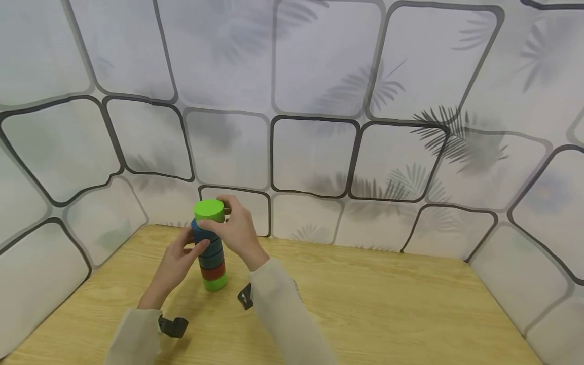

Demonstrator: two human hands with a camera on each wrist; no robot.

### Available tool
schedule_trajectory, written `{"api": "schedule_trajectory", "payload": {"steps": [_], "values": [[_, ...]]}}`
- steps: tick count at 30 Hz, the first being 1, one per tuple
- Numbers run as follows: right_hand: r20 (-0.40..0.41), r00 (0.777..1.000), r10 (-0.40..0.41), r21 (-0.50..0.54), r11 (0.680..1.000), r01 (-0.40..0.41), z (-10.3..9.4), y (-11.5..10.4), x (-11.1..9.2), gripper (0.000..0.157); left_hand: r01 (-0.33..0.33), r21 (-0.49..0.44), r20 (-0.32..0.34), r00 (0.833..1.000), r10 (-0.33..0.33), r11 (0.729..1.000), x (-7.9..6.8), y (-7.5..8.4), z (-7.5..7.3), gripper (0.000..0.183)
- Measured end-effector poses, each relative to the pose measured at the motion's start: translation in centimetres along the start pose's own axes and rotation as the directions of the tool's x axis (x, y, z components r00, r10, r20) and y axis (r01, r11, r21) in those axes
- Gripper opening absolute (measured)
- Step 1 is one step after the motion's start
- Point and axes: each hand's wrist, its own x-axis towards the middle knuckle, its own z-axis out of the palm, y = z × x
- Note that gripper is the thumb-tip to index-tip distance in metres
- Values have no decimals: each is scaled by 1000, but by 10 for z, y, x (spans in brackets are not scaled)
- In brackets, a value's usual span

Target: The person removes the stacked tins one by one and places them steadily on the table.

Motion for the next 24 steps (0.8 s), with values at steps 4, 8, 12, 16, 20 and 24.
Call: {"api": "schedule_trajectory", "payload": {"steps": [4,8,12,16,20,24], "values": [[-4,1000,1,47,999,0,-3,1,-2,56,-3,8,-5,1000,3,1000,0,-1,-1,53],[-4,1000,12,68,998,-11,-5,5,-4,56,9,14,-4,1000,-9,1000,-2,-1,-3,53],[-17,1000,10,49,999,-9,-8,8,-5,57,21,26,-7,1000,-21,999,-3,-1,-5,54],[-27,1000,6,52,999,-5,-13,11,-7,57,24,31,-7,1000,-24,999,-3,0,-5,55],[-39,999,3,52,999,-1,-20,14,-9,56,19,24,-8,1000,-19,1000,-1,0,-3,53],[-50,999,-8,53,999,10,-26,16,-12,54,15,16,-8,1000,-15,1000,0,1,-1,53]]}}
